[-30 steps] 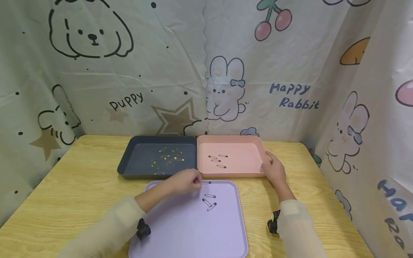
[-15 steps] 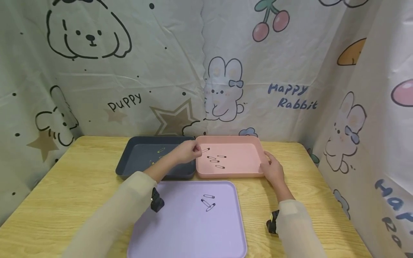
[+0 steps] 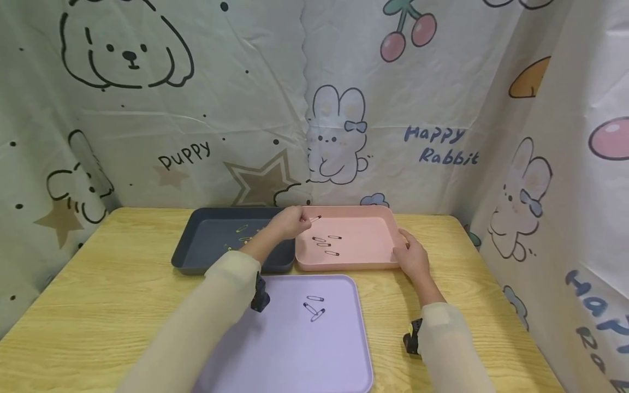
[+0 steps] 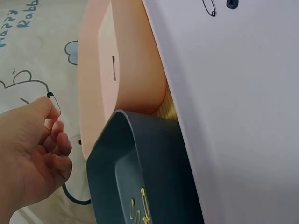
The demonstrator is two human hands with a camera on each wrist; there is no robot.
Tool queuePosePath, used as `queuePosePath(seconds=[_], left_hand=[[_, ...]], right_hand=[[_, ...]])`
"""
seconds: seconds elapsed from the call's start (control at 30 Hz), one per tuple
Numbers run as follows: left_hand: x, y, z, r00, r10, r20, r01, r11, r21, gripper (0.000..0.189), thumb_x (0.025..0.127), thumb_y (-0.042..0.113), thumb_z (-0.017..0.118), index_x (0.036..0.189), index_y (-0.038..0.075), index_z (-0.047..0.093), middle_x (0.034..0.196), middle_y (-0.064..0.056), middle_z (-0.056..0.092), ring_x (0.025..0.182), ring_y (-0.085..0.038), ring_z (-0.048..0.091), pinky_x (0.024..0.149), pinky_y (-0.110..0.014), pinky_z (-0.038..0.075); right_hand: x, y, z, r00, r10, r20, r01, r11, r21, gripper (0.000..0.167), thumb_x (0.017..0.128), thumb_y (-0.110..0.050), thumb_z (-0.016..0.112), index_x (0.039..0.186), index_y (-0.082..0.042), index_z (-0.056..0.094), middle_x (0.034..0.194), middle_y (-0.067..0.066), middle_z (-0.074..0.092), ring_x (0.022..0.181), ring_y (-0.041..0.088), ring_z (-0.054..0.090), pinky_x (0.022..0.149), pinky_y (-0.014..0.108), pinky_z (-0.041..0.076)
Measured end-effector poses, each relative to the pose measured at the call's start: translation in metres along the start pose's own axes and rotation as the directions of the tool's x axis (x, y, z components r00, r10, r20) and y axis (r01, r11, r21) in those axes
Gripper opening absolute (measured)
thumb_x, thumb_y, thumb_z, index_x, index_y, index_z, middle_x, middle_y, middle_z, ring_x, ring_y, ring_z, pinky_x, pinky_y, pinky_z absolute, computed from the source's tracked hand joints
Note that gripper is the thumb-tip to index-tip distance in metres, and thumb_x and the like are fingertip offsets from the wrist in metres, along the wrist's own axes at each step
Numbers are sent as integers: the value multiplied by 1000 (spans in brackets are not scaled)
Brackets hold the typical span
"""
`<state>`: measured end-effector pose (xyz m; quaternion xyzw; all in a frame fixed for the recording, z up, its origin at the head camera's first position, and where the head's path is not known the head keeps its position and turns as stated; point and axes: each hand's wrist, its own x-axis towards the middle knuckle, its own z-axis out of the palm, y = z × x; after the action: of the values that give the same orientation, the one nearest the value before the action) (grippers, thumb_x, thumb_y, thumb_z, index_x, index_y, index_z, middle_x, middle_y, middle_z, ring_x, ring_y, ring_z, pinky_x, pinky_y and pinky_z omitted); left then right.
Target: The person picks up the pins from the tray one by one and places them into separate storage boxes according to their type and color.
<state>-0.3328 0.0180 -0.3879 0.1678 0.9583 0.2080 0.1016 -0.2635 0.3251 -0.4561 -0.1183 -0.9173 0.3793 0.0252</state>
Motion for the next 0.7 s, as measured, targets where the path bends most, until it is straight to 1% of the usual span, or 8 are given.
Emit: queuePosePath(seconds=[0.1, 0.17, 0.33, 0.43, 0.57, 0.63, 0.7], left_hand=[[2, 0, 3, 1000, -23, -1, 23, 1000, 22, 34, 91, 23, 50, 58, 17, 48, 62, 5, 46, 56, -10, 44, 53, -25, 34], [4, 0, 4, 999, -38, -1, 38, 999, 31, 33, 92, 24, 50, 59, 17, 50, 64, 5, 49, 57, -11, 45, 54, -25, 35], [6, -2, 9, 997, -72, 12, 72, 997, 17, 37, 92, 23, 50, 57, 15, 48, 58, 4, 44, 54, -11, 43, 52, -25, 34], [7, -4, 12, 996, -84, 8, 84, 996, 0, 37, 92, 23, 50, 56, 15, 48, 56, 5, 41, 54, -11, 43, 52, -25, 34], [9, -6, 16, 996, -89, -19, 89, 996, -26, 36, 92, 23, 49, 57, 15, 45, 58, 3, 41, 55, -12, 43, 52, -26, 33], [10, -6, 18, 995, -87, -49, 84, 995, -47, 31, 92, 22, 49, 62, 14, 48, 64, 2, 45, 58, -13, 45, 54, -26, 34], [10, -7, 21, 993, -82, -86, 77, 995, -65, 24, 93, 22, 48, 72, 12, 55, 74, 0, 51, 65, -14, 49, 58, -27, 37]], right_hand=[[1, 1, 0, 1000, 0, -3, 0, 1000, -2, 56, 94, -18, 46, 147, -9, 28, 137, 31, 40, 122, 42, 43, 101, 52, 38], [1, 1, 0, 1000, 4, -2, -4, 1000, -1, 56, 94, -19, 45, 147, -9, 28, 137, 31, 40, 122, 41, 43, 101, 52, 37], [1, 1, -1, 1000, 8, -2, -8, 1000, -6, 56, 95, -20, 45, 147, -10, 27, 137, 31, 41, 121, 41, 43, 101, 52, 37], [2, 1, -1, 1000, 4, -4, -4, 1000, -7, 57, 94, -20, 45, 147, -10, 28, 137, 31, 41, 122, 42, 43, 101, 52, 37], [4, 4, 0, 1000, 4, -8, -4, 1000, -8, 57, 94, -20, 46, 147, -10, 29, 137, 30, 41, 122, 41, 44, 101, 52, 38], [5, 5, 1, 1000, 8, -11, -8, 1000, -6, 57, 94, -20, 46, 147, -11, 29, 136, 30, 42, 121, 41, 44, 101, 52, 38], [5, 5, 2, 1000, 9, -13, -9, 1000, -2, 57, 93, -19, 46, 147, -10, 29, 135, 30, 43, 120, 41, 45, 100, 52, 39]])
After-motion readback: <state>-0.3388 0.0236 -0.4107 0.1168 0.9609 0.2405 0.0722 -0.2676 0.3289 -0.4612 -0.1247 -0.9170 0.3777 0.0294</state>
